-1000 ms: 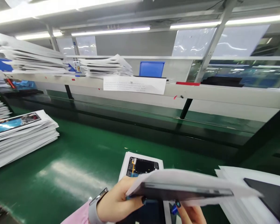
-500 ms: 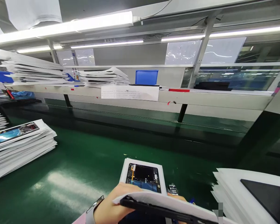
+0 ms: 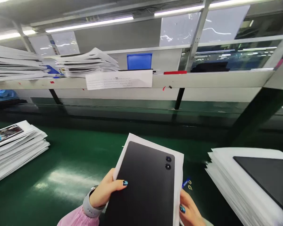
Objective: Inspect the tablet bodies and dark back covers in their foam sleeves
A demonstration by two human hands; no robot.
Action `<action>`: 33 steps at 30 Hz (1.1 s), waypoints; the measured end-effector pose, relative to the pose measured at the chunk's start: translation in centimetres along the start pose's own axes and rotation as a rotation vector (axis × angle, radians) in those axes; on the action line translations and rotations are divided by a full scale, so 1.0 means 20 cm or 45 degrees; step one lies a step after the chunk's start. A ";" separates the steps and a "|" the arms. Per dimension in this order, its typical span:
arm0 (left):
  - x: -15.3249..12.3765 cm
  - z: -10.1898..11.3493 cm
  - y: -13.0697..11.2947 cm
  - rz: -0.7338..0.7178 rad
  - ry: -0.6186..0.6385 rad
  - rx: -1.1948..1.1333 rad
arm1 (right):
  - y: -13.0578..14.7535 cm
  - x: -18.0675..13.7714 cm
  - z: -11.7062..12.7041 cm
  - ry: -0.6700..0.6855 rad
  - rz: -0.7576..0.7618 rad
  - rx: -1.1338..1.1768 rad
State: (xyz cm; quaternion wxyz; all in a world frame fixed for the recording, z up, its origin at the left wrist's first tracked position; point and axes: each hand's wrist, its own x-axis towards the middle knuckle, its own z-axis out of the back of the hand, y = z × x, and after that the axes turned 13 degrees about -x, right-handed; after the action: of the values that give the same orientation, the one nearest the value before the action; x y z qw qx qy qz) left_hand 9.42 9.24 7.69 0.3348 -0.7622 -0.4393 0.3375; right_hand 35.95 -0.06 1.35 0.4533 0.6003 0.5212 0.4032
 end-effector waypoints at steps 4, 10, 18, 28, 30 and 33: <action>0.06 0.01 0.00 0.229 0.043 0.000 | 0.03 0.02 -0.02 -0.132 -0.031 0.138; 0.14 0.09 0.05 0.451 0.300 0.118 | 0.02 0.00 -0.02 -0.230 -0.171 0.165; 0.17 0.13 0.03 0.575 0.539 0.274 | 0.04 0.00 0.00 -0.230 -0.340 0.083; 0.13 0.14 0.02 0.619 0.435 0.258 | 0.09 0.00 -0.04 -0.229 -0.379 0.106; 0.13 0.14 0.02 0.623 0.455 0.252 | 0.10 0.01 -0.05 -0.246 -0.382 0.092; 0.13 0.13 0.02 0.618 0.471 0.253 | 0.10 0.02 -0.06 -0.271 -0.422 0.067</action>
State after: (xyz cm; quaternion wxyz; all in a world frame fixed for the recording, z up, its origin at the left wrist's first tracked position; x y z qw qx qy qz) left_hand 8.46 12.05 5.30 0.3915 -0.8568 -0.1412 0.3044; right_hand 35.31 0.37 3.61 0.5502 0.5571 0.5725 0.2434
